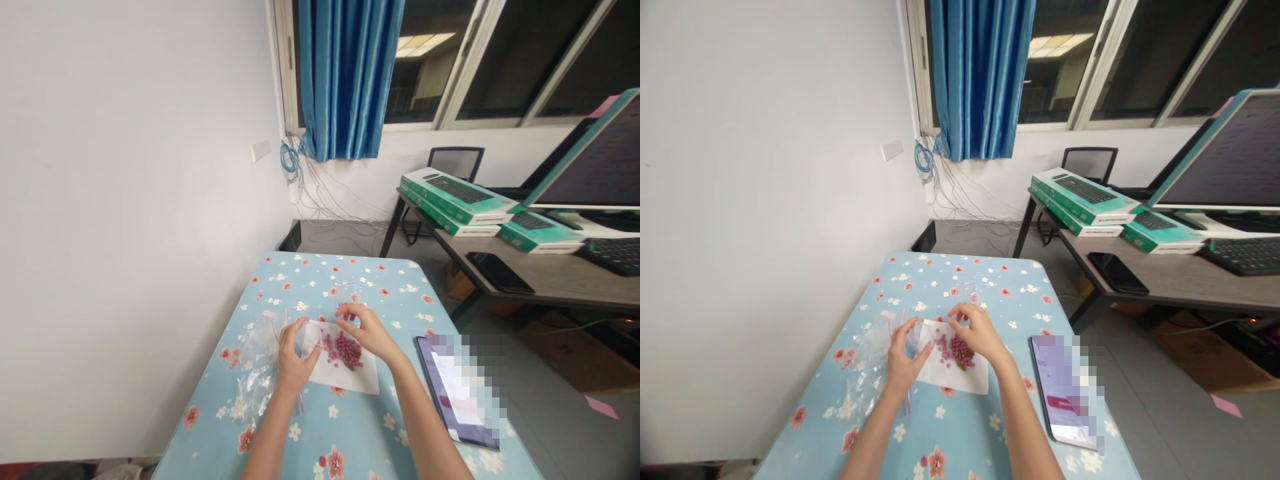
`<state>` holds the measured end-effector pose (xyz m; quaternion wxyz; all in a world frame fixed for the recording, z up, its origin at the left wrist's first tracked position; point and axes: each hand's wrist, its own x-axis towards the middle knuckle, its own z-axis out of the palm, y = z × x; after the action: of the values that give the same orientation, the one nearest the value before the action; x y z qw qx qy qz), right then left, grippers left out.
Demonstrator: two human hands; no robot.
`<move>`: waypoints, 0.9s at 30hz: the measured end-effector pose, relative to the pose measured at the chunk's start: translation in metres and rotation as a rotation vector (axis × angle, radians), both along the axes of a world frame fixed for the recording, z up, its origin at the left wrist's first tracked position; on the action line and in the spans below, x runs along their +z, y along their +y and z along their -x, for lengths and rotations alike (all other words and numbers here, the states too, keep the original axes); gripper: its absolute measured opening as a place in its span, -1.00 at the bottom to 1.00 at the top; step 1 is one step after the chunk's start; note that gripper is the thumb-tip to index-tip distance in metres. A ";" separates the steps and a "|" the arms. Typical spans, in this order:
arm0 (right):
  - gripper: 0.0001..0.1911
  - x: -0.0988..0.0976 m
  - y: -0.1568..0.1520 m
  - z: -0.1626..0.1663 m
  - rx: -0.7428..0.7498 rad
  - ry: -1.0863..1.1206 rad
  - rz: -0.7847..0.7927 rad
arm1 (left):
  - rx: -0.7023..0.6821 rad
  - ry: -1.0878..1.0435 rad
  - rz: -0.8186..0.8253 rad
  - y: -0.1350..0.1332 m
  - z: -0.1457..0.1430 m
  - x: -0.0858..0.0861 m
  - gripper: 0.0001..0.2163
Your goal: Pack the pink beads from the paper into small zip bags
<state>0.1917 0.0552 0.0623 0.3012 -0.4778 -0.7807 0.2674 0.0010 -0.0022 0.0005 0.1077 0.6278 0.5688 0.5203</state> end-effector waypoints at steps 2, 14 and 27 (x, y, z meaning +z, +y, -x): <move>-0.86 -0.005 0.004 -0.010 -0.036 -0.104 0.032 | -0.001 -0.007 0.003 0.000 0.000 0.000 -0.54; -0.75 -0.028 0.007 -0.013 0.009 -0.316 0.099 | -0.001 -0.034 0.019 0.000 0.001 -0.001 -0.54; -0.70 -0.036 0.008 -0.008 0.027 -0.325 0.130 | 0.004 -0.021 0.001 0.000 0.000 -0.002 -0.55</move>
<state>0.2002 0.0637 0.0265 0.1358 -0.5227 -0.8066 0.2404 0.0007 -0.0022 -0.0012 0.1129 0.6214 0.5691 0.5266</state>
